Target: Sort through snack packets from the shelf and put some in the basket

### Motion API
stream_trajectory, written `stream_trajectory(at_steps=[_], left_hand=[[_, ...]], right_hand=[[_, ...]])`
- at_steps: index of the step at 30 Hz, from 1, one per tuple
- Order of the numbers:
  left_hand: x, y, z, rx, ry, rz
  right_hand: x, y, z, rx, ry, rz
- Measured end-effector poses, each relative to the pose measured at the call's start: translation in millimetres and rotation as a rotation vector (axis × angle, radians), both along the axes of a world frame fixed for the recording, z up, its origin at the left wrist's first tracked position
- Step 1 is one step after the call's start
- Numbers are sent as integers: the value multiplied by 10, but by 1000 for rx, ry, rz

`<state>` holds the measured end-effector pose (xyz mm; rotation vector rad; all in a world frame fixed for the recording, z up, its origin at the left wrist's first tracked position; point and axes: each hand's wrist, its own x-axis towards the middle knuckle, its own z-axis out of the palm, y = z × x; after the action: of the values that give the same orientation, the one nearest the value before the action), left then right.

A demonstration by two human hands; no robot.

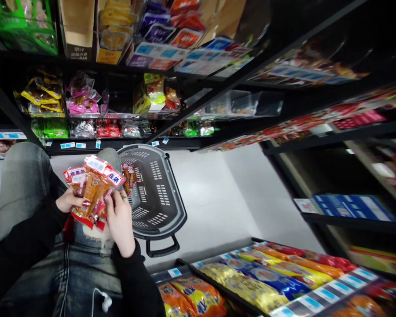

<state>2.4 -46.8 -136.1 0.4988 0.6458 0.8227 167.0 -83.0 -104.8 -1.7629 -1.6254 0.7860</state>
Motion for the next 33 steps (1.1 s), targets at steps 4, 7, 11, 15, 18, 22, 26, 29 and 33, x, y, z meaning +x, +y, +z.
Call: stream_trajectory(at_steps=[4,7,11,15,18,22,26,29,33], left_hand=[[54,8,43,48,51,-28],[68,10,52,40,117,-13],[81,7,43,50,151,23],[110,10,28,50,140,75],[136,17,35,6,140,153],[149,26,55,-85,170,194],[137,31,48,-120,187,196],[123,32,31,-128,186,184],[114,34,19,-145,189,190]], right_hand=[[25,-88,121,357,67,-198],[-31,-122,222,311,25,-122],[-119,-78,223,24,178,-70],[-92,-33,148,9,402,-11],[-22,-38,132,57,488,-16],[106,-75,139,32,557,-99],[262,-104,117,4,672,-199],[360,-99,101,-75,943,-234],[405,-67,39,-76,1586,-185]])
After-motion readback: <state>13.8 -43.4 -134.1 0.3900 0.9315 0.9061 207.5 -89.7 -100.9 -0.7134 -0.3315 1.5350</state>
